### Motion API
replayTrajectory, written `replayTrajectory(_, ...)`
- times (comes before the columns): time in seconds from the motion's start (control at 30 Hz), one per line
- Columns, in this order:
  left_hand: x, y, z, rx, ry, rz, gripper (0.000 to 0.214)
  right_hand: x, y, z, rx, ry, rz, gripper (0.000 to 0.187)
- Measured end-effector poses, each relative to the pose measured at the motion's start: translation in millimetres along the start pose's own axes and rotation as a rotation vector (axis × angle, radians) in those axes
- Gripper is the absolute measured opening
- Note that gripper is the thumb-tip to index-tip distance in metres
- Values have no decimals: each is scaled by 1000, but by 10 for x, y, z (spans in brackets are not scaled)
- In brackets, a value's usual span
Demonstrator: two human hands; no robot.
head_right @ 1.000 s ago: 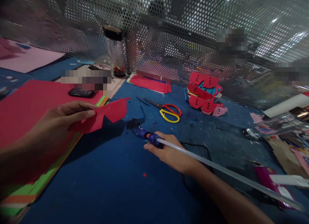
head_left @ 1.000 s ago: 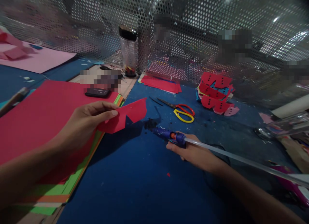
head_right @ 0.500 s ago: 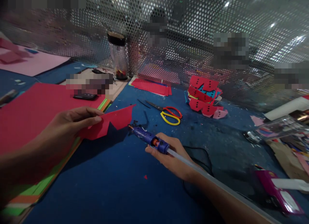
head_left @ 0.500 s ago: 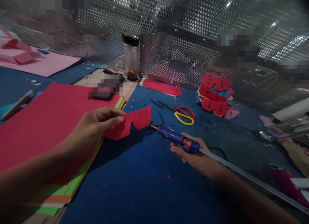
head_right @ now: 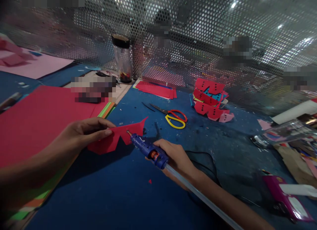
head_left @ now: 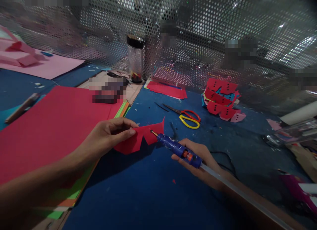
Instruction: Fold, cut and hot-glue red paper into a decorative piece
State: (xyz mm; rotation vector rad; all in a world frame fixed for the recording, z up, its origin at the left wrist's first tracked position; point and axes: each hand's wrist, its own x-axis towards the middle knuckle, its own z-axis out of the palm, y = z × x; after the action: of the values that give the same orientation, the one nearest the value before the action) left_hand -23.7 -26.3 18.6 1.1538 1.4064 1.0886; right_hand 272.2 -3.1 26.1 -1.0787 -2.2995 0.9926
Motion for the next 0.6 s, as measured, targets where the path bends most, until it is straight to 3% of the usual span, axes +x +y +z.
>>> replayTrajectory(0.13,19,-13,-12,19,-34,-5,31,0,112,25,-3,1,-92,14)
replayTrajectory(0.6,57,-57,-55,70,-108,7,33,21,220,37,-41,16,-136,29)
